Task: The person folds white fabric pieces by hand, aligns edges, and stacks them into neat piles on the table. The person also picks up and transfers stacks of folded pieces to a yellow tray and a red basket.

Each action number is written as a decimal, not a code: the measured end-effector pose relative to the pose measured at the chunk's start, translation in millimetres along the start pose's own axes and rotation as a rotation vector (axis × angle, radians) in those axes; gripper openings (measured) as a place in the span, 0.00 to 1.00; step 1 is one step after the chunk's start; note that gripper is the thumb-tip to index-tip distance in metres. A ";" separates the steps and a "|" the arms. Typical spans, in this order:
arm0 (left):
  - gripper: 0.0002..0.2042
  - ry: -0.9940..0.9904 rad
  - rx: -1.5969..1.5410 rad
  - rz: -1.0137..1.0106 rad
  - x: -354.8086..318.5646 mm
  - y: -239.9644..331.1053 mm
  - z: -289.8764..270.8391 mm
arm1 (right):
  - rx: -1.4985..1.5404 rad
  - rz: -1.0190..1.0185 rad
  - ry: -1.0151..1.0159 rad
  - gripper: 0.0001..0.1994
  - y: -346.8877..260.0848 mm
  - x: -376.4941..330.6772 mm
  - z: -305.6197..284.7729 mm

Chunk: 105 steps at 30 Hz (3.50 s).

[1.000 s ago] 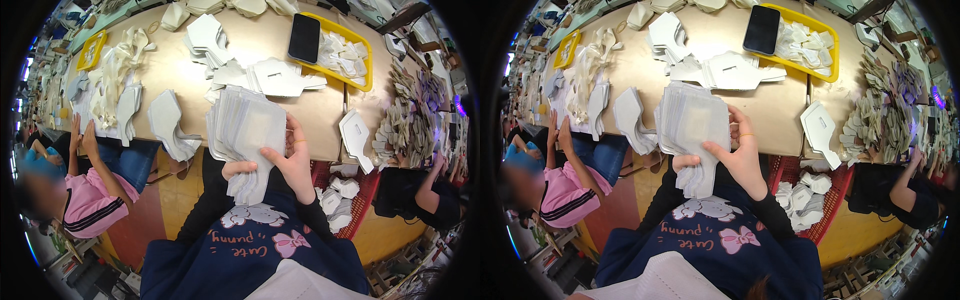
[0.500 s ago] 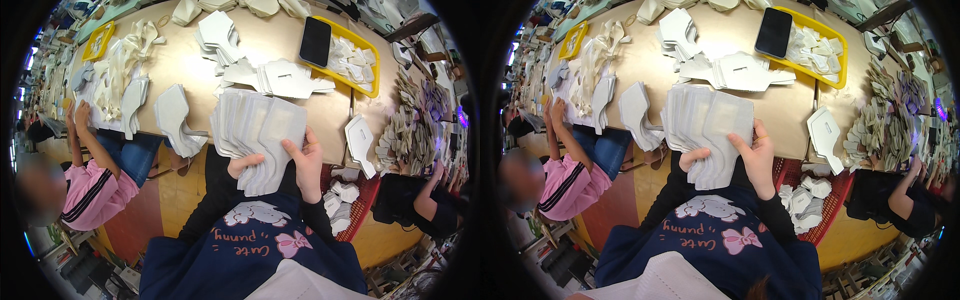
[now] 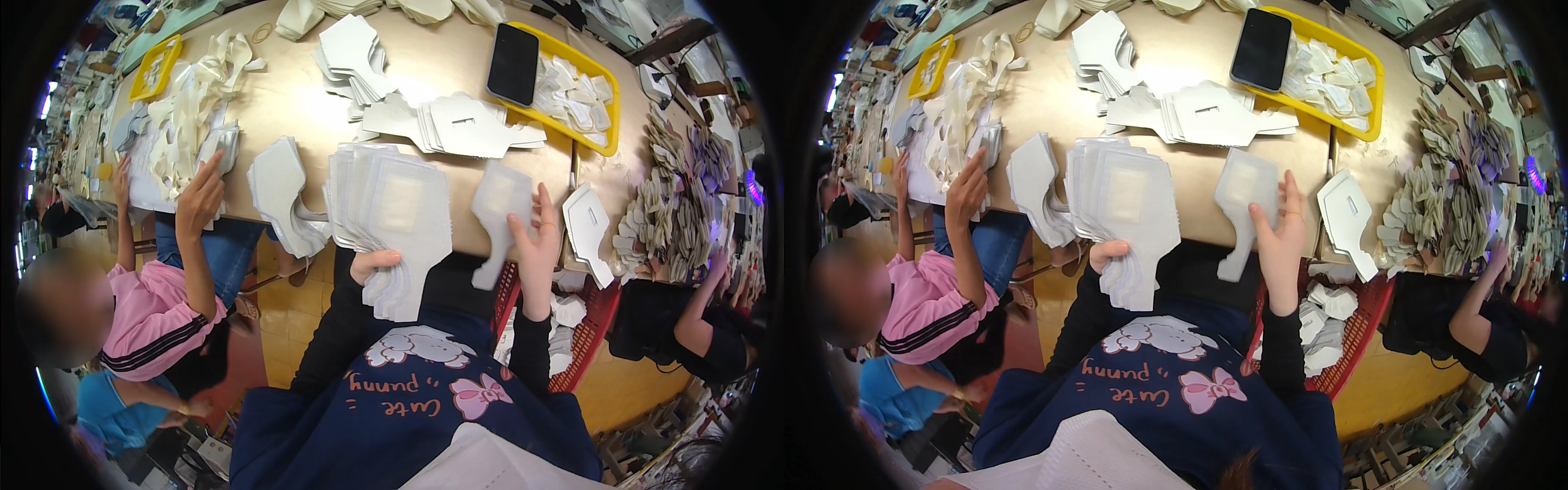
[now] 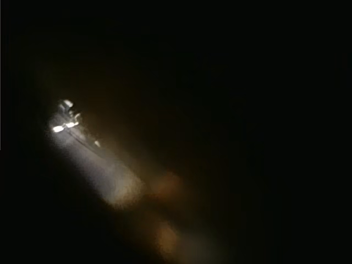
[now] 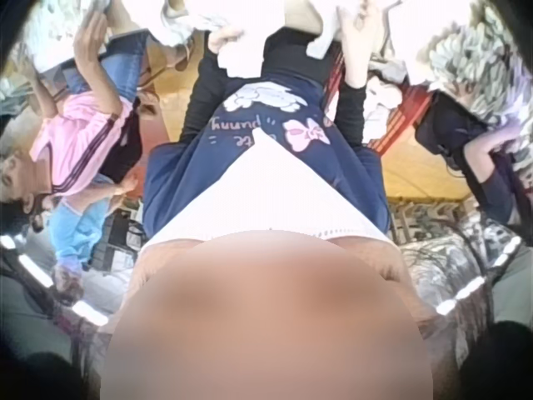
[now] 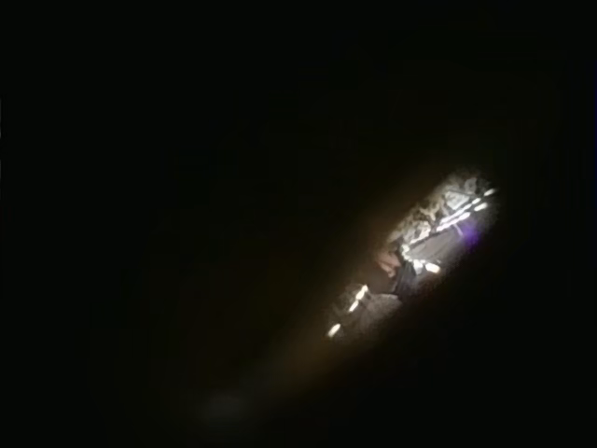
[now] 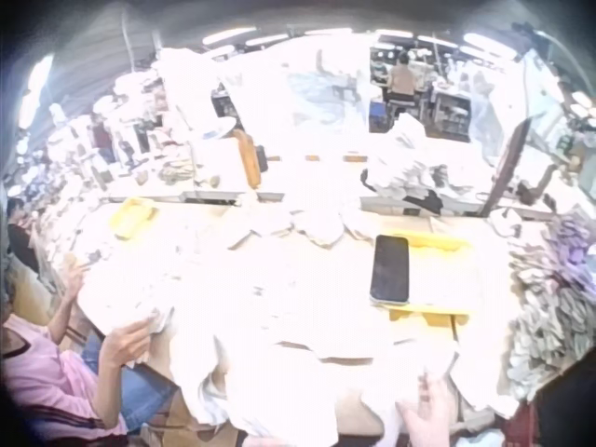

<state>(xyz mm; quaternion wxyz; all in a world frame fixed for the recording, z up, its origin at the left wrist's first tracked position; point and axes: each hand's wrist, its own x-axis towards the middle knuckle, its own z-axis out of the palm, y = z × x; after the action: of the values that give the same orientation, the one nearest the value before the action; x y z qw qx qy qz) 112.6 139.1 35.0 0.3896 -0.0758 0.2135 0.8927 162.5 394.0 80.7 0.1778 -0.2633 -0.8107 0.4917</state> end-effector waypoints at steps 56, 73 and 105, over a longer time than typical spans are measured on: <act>0.40 0.063 0.201 0.073 15.8 -8.2 10.8 | -0.426 -0.316 -0.364 0.36 -3.4 -35.4 42.5; 0.31 0.114 0.153 0.075 5.9 -4.1 -17.8 | 0.112 0.077 -0.011 0.28 -9.0 -29.9 9.2; 0.23 0.003 1.011 0.106 1.0 -18.8 52.4 | 0.865 0.412 -0.363 0.32 -22.9 -21.3 28.3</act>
<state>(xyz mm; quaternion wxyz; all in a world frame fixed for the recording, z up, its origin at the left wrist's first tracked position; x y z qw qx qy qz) 127.2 174.2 75.6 0.3316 0.1321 0.6230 0.6960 158.2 352.7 87.6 0.0262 -0.2304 -0.4822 0.8448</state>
